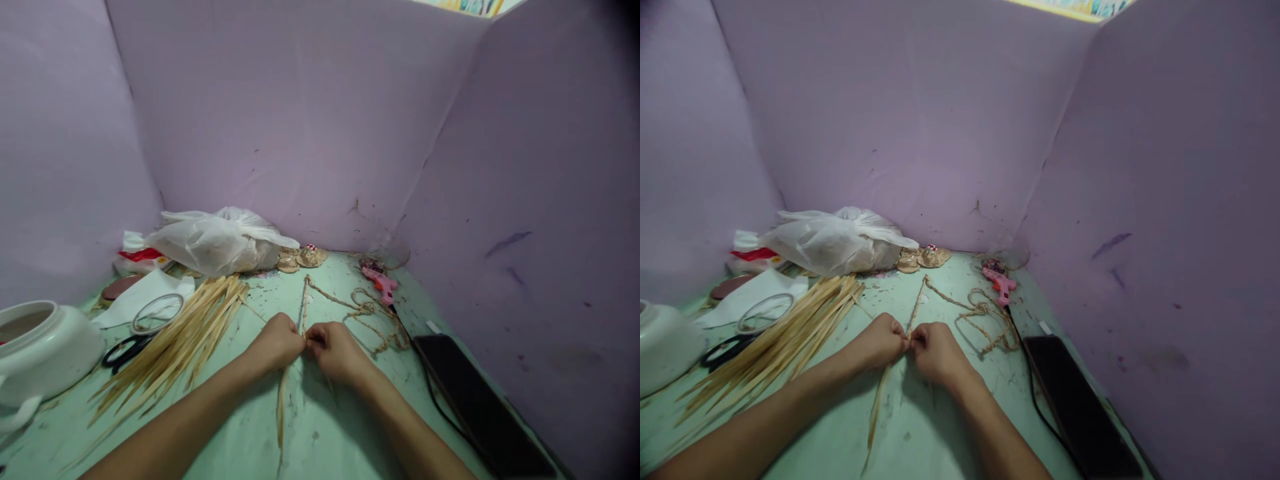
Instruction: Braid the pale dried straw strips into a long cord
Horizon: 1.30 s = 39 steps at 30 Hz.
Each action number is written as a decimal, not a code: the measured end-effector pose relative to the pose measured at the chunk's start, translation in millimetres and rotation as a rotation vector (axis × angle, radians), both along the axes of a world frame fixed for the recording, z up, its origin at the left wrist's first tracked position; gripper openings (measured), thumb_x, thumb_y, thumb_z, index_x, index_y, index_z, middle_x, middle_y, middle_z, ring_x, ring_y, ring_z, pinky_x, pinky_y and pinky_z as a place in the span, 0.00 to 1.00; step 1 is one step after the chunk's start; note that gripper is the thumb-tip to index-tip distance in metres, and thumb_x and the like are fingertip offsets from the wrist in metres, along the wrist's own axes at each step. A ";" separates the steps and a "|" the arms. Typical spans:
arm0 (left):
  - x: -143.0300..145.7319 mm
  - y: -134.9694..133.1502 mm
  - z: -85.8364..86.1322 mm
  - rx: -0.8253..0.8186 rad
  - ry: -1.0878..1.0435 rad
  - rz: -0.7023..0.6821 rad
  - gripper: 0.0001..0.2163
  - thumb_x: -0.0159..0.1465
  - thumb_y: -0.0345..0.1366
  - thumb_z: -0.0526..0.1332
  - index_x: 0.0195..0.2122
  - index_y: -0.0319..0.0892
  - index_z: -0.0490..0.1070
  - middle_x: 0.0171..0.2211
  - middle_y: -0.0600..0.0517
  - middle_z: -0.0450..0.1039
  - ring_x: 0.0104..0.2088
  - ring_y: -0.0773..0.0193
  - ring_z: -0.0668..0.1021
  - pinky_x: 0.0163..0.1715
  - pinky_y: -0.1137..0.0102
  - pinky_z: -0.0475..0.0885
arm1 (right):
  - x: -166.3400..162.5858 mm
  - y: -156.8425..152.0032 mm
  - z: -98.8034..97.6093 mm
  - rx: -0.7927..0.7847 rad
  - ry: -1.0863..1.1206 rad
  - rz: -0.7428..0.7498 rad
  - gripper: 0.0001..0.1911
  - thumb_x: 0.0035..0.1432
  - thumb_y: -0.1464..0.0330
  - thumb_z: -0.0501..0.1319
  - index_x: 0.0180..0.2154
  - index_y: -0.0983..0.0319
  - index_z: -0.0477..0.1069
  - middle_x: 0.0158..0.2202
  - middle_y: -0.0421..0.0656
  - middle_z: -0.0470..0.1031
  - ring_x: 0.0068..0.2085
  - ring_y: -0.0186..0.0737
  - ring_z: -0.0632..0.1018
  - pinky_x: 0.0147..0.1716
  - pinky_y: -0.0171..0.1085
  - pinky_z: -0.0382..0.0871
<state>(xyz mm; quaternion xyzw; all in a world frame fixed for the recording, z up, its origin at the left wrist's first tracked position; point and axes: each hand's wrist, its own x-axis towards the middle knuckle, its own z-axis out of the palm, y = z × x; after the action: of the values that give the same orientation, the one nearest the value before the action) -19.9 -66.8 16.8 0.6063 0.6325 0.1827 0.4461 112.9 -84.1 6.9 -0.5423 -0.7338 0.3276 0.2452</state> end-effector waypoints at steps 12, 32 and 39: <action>13.5 -11.8 7.2 -0.106 -0.183 0.143 0.08 0.40 0.24 0.50 0.09 0.41 0.52 0.06 0.59 0.45 0.12 0.75 0.53 0.14 0.75 0.44 | -27.7 -38.0 40.9 0.050 -0.669 -0.235 0.12 0.49 0.69 0.53 0.29 0.65 0.75 0.28 0.53 0.75 0.30 0.43 0.75 0.28 0.34 0.60; -15.8 1.9 15.7 -0.204 -0.284 -0.185 0.06 0.41 0.33 0.57 0.13 0.39 0.59 0.07 0.61 0.50 0.09 0.76 0.51 0.10 0.75 0.42 | 1.1 -9.0 34.0 -0.139 0.095 -0.248 0.12 0.48 0.67 0.52 0.23 0.67 0.70 0.20 0.42 0.68 0.22 0.31 0.67 0.23 0.30 0.58; -12.2 -1.2 13.0 -0.167 -0.300 -0.201 0.04 0.40 0.30 0.53 0.11 0.39 0.58 0.07 0.60 0.49 0.09 0.76 0.50 0.11 0.75 0.42 | -18.6 -11.3 14.3 -0.629 0.581 -0.160 0.09 0.48 0.73 0.50 0.20 0.66 0.65 0.12 0.36 0.60 0.13 0.26 0.60 0.14 0.27 0.52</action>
<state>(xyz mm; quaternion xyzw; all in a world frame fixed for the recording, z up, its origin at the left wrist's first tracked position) -32.1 -68.0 29.9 0.5933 0.5081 0.1723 0.6001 94.3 -95.5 21.3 -0.5311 -0.4543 0.6543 0.2889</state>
